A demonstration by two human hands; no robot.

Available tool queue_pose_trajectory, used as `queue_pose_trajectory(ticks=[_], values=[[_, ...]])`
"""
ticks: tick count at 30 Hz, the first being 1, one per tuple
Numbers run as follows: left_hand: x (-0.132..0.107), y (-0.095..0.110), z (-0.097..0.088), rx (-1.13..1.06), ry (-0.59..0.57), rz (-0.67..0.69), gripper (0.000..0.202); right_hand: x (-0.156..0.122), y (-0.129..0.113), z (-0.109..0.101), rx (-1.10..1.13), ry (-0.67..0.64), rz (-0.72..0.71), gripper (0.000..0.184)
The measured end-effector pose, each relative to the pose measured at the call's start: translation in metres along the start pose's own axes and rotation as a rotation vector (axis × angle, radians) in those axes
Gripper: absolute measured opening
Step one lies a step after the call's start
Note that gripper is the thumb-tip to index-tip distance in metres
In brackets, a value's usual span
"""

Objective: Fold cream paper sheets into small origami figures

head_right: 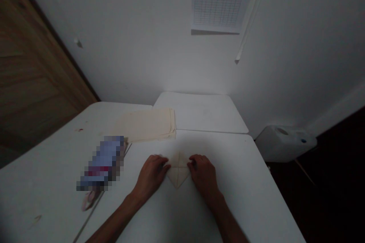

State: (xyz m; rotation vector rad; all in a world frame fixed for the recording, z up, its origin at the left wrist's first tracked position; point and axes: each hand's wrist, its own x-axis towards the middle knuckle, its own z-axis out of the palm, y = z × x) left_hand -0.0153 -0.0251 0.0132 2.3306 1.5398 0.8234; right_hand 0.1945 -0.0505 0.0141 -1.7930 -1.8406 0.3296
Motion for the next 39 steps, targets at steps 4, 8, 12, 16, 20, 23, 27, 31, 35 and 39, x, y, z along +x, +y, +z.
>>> queue_pose_trajectory(ticks=[4,8,12,16,20,23,27,31,35,39], values=[[-0.001,-0.001,0.004,-0.001,0.013,-0.007,0.010,0.000,0.000,0.001,0.000,0.023,-0.060,0.018],[-0.001,-0.002,0.003,-0.020,0.012,-0.016,0.004,-0.001,-0.002,-0.001,-0.014,0.028,-0.095,0.015],[-0.001,0.001,0.001,-0.090,0.019,0.003,0.007,-0.001,-0.003,-0.002,-0.014,0.024,-0.096,0.016],[-0.002,0.000,0.003,-0.168,0.039,0.041,0.007,-0.001,-0.001,-0.001,0.037,0.042,-0.125,0.013],[-0.003,-0.005,0.009,-0.258,0.073,0.013,0.009,0.001,0.004,0.002,0.130,0.063,-0.137,0.010],[-0.002,-0.006,0.009,-0.322,0.085,-0.010,0.011,0.002,0.009,0.005,0.186,0.078,-0.113,0.012],[0.000,-0.001,0.004,-0.401,0.114,-0.058,0.014,0.004,0.011,0.006,0.264,0.122,-0.098,0.013],[0.005,0.000,0.000,-0.491,0.092,-0.116,0.019,0.004,0.010,0.002,0.329,0.186,-0.081,0.015],[0.008,-0.002,-0.003,-0.499,0.053,-0.047,0.019,0.004,0.006,-0.004,0.322,0.269,-0.189,0.005],[0.008,-0.002,-0.010,-0.466,0.247,0.229,0.007,0.002,0.004,-0.011,0.292,0.421,-0.408,0.005]])
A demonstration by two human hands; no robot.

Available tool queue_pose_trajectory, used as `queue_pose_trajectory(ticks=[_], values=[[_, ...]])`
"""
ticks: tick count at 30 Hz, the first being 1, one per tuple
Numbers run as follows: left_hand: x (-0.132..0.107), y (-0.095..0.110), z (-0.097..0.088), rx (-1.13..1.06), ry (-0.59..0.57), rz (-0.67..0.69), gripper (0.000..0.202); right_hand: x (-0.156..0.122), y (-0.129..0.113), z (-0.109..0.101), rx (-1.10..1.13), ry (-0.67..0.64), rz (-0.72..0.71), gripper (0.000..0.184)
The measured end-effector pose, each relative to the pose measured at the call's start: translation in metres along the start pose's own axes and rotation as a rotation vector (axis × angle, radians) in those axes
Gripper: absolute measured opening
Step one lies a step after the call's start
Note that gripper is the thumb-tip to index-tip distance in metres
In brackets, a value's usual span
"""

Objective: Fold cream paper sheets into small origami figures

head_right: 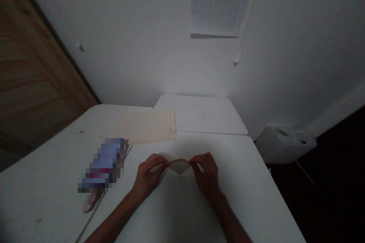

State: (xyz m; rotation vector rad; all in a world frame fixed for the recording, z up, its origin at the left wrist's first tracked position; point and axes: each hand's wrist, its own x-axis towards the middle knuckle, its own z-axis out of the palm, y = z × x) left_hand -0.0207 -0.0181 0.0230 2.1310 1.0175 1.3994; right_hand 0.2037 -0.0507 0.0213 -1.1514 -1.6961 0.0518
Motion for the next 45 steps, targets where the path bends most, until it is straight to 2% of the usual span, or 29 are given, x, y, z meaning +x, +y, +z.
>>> queue_pose_trajectory(ticks=[1,3,6,9,14,19,23,26,29,32,39,45], values=[[0.000,0.000,-0.002,0.026,0.045,0.095,0.003,0.000,0.000,-0.001,-0.009,0.017,-0.066,0.009],[-0.002,-0.003,-0.005,0.113,0.089,0.241,0.014,-0.002,0.001,-0.003,-0.045,0.017,-0.166,0.015],[-0.004,-0.011,-0.009,0.283,-0.021,0.326,0.020,-0.005,0.008,-0.003,-0.116,-0.078,-0.238,0.020],[-0.004,-0.016,-0.009,0.435,-0.201,0.327,0.019,-0.007,0.015,-0.001,-0.187,-0.226,-0.235,0.021],[-0.003,-0.018,-0.008,0.546,-0.422,0.223,0.030,-0.007,0.016,-0.001,-0.253,-0.487,-0.106,0.028],[-0.006,-0.013,-0.011,0.529,-0.482,0.160,0.032,-0.006,0.011,-0.007,-0.190,-0.517,-0.010,0.032],[-0.011,0.000,-0.014,0.533,-0.484,0.148,0.023,-0.006,0.004,-0.007,-0.218,-0.530,0.001,0.024],[-0.016,0.006,-0.007,0.607,-0.452,0.134,0.019,-0.006,-0.003,-0.001,-0.289,-0.519,-0.001,0.021],[-0.018,0.001,0.006,0.639,-0.392,0.117,0.021,-0.006,-0.007,0.007,-0.335,-0.481,0.008,0.018],[-0.017,-0.008,0.016,0.529,-0.379,0.133,0.019,-0.006,-0.008,0.013,-0.360,-0.473,0.025,0.015],[-0.009,-0.011,0.018,0.313,-0.288,-0.008,0.014,-0.004,-0.005,0.015,-0.372,-0.445,0.103,0.016],[-0.008,-0.008,0.018,0.334,-0.165,-0.162,0.012,-0.001,0.002,0.014,-0.362,-0.366,0.196,0.015]])
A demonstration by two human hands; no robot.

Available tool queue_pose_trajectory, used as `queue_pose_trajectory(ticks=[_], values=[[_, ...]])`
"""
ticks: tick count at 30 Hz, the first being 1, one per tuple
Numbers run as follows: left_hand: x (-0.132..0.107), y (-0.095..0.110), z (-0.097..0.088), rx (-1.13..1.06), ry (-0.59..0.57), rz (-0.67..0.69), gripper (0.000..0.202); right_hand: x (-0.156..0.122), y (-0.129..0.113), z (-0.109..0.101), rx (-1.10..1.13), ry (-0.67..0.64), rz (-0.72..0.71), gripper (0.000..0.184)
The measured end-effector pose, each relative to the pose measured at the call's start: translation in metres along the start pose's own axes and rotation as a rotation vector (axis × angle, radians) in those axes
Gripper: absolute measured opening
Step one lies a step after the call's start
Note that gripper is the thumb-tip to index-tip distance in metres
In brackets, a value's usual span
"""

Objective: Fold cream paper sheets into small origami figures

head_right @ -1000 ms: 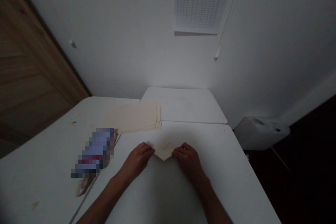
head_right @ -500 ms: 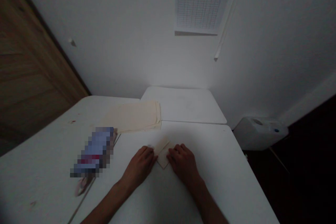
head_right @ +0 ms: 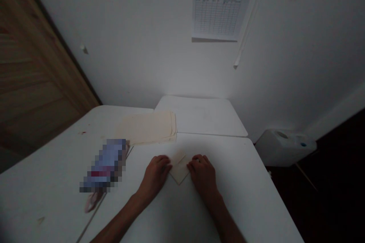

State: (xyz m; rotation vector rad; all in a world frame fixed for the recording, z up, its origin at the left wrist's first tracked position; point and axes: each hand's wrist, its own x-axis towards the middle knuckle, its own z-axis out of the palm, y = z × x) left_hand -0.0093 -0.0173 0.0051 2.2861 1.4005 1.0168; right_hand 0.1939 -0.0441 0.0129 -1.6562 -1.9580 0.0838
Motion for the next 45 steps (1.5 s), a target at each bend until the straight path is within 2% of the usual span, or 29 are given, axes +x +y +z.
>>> queue_pose_trajectory(ticks=[4,8,11,15,18,22,32,39,42,44,45], values=[[0.001,-0.002,0.003,0.028,-0.014,-0.050,0.025,0.003,0.002,-0.001,0.032,-0.018,0.062,0.011],[0.008,-0.006,0.007,0.050,-0.056,-0.116,0.035,0.007,0.003,0.000,0.022,-0.032,0.087,0.020],[0.016,-0.009,0.008,0.067,-0.122,-0.166,0.033,0.010,0.004,0.001,0.030,-0.023,0.087,0.027],[0.023,-0.015,0.003,0.016,-0.195,-0.168,0.016,0.014,0.007,0.000,0.083,-0.058,0.064,0.034],[0.024,-0.019,-0.004,-0.081,-0.213,-0.100,0.009,0.017,0.010,-0.003,0.112,-0.096,0.061,0.029],[0.023,-0.019,-0.015,-0.139,-0.271,0.010,0.014,0.018,0.015,-0.007,0.105,-0.141,0.030,0.011],[0.018,-0.027,-0.029,0.000,-0.330,0.350,0.030,0.007,0.028,-0.010,0.102,-0.117,-0.235,0.019],[0.013,-0.024,-0.030,0.253,-0.400,0.476,0.022,0.003,0.036,-0.007,-0.085,-0.112,-0.438,0.020],[0.007,-0.020,-0.026,0.318,-0.388,0.521,0.031,0.002,0.038,-0.004,-0.115,-0.078,-0.478,0.021],[0.002,-0.012,-0.024,0.315,-0.345,0.507,0.036,0.001,0.038,-0.003,-0.123,-0.053,-0.487,0.022],[0.000,-0.007,-0.023,0.293,-0.360,0.510,0.039,0.001,0.038,-0.003,-0.124,-0.045,-0.487,0.022]])
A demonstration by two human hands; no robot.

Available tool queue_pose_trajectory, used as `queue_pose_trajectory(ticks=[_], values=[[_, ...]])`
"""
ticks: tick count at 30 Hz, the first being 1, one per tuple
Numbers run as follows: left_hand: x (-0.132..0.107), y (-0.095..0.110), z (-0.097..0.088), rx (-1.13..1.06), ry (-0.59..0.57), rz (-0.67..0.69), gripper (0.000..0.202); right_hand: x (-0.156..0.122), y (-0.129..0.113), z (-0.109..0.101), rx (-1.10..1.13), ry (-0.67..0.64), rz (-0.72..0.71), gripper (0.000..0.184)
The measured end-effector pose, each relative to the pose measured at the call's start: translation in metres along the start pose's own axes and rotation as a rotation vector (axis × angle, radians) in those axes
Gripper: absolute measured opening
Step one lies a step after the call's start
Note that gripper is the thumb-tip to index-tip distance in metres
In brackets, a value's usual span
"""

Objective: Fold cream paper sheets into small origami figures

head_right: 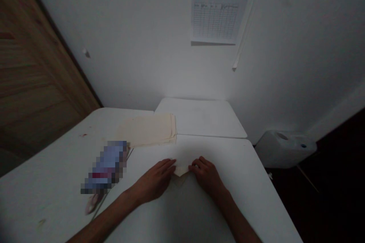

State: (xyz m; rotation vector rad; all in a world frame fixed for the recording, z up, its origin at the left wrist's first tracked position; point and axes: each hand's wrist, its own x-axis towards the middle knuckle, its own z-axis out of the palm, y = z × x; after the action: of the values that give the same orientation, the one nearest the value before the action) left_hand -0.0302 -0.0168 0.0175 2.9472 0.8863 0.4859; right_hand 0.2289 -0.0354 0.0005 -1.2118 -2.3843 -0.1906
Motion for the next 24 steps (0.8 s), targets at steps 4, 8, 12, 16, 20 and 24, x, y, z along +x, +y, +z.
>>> queue_pose_trajectory(ticks=[4,8,12,16,20,24], values=[[0.005,0.018,0.001,-0.078,0.003,0.023,0.045,-0.001,-0.001,0.000,-0.003,0.004,0.004,0.023],[0.007,0.023,0.010,-0.121,0.026,-0.017,0.043,-0.002,-0.001,0.001,-0.008,0.016,0.006,0.024],[0.005,0.022,0.014,-0.171,0.037,-0.043,0.040,-0.001,-0.002,0.000,0.006,-0.008,0.038,0.023],[0.004,0.021,0.014,-0.196,0.032,-0.060,0.037,-0.001,-0.004,-0.005,0.022,-0.032,0.052,0.026],[0.004,0.021,0.016,-0.215,0.032,-0.072,0.036,-0.003,-0.004,-0.007,0.042,-0.031,0.053,0.029],[0.004,0.021,0.016,-0.222,0.047,-0.081,0.034,-0.004,-0.003,-0.005,0.051,-0.038,0.059,0.029]])
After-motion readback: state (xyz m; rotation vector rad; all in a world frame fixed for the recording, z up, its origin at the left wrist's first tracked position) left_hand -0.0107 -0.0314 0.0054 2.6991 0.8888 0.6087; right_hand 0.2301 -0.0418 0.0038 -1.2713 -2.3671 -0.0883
